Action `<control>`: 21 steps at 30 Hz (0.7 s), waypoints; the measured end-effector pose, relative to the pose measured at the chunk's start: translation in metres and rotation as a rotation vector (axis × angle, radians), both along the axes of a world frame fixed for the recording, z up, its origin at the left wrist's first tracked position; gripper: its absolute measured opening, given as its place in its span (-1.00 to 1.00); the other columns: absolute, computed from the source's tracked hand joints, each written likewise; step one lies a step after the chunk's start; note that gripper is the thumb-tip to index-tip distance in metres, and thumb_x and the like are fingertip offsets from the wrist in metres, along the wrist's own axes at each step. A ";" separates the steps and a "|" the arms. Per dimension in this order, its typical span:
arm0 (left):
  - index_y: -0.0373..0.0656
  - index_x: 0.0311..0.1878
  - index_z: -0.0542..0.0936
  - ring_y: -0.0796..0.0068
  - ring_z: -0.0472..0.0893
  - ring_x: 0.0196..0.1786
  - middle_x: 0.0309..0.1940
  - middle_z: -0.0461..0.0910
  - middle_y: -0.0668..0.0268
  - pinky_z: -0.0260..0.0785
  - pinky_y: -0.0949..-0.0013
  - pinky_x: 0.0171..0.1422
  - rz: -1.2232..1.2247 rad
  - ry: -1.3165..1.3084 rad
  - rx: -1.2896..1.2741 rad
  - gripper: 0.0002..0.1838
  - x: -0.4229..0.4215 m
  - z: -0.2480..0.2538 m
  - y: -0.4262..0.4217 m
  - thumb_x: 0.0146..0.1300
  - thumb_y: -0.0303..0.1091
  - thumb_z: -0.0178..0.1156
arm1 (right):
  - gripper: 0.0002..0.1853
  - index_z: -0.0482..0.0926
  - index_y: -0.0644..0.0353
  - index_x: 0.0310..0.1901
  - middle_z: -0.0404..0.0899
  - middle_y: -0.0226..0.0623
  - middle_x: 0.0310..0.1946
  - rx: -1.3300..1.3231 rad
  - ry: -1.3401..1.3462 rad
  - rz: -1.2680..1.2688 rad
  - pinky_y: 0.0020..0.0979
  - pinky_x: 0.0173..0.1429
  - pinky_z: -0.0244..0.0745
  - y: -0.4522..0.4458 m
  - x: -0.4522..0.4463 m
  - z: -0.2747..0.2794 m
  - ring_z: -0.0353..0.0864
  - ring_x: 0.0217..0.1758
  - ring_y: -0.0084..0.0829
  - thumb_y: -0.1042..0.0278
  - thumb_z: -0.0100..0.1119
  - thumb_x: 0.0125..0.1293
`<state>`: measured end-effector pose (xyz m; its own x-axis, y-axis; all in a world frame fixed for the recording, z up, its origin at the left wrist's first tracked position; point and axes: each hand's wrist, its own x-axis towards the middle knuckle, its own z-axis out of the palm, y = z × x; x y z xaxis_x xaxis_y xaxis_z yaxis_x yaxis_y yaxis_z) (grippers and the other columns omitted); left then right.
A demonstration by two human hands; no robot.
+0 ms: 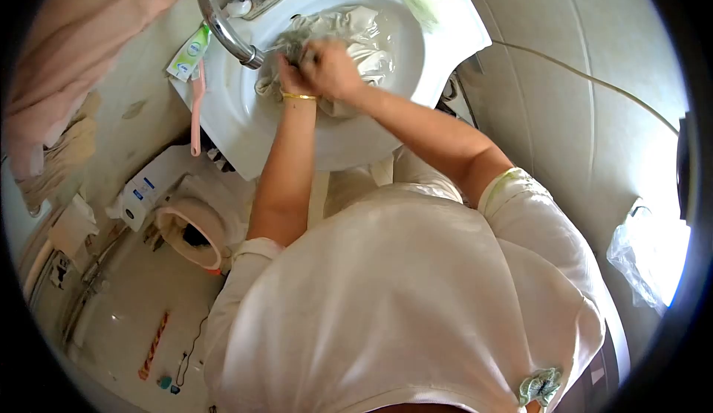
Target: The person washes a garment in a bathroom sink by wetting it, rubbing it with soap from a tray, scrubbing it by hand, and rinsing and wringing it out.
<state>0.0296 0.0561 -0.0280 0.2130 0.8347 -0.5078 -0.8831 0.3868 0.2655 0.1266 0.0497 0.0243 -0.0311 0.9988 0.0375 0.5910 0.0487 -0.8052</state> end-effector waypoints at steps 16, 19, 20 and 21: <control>-0.09 0.13 0.33 0.33 0.35 0.14 0.12 0.35 0.28 0.17 0.22 0.23 -0.126 0.025 -0.389 -0.48 0.038 0.039 0.006 0.27 0.05 -0.25 | -0.75 0.48 0.15 -0.22 0.48 0.01 -0.40 -0.153 -0.086 0.075 -0.14 -0.14 0.39 0.014 0.005 0.004 0.47 -0.28 0.00 0.18 0.00 0.16; -0.10 0.14 0.33 0.27 0.33 0.17 0.12 0.37 0.28 0.15 0.17 0.24 -0.168 0.193 -0.242 -0.49 0.041 0.041 0.002 0.29 0.03 -0.26 | -0.62 0.49 0.23 -0.32 0.51 0.00 -0.46 -0.374 0.063 -0.145 -0.13 -0.12 0.38 0.061 0.025 -0.007 0.49 -0.31 0.01 0.02 -0.06 0.20; -0.10 0.12 0.36 0.26 0.34 0.17 0.12 0.37 0.29 0.13 0.14 0.26 -0.154 0.137 -0.211 -0.50 0.038 0.042 0.004 0.29 0.02 -0.25 | -0.61 0.49 0.24 -0.31 0.51 0.03 -0.42 -0.417 0.158 -0.233 -0.13 -0.11 0.37 0.066 0.029 -0.025 0.49 -0.28 0.01 0.01 -0.04 0.18; -0.10 0.10 0.38 0.25 0.34 0.17 0.11 0.38 0.29 0.11 0.11 0.27 -0.134 0.079 -0.177 -0.51 0.035 0.042 0.008 0.29 0.01 -0.24 | -0.61 0.49 0.25 -0.30 0.51 0.06 -0.38 -0.458 0.250 -0.316 -0.13 -0.09 0.37 0.069 0.032 -0.047 0.50 -0.25 0.01 0.01 -0.02 0.17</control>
<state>0.0644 0.0638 0.0138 0.2694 0.6983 -0.6632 -0.7997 0.5459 0.2499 0.1584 0.1191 -0.0226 0.2235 0.8748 -0.4299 0.3105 -0.4820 -0.8193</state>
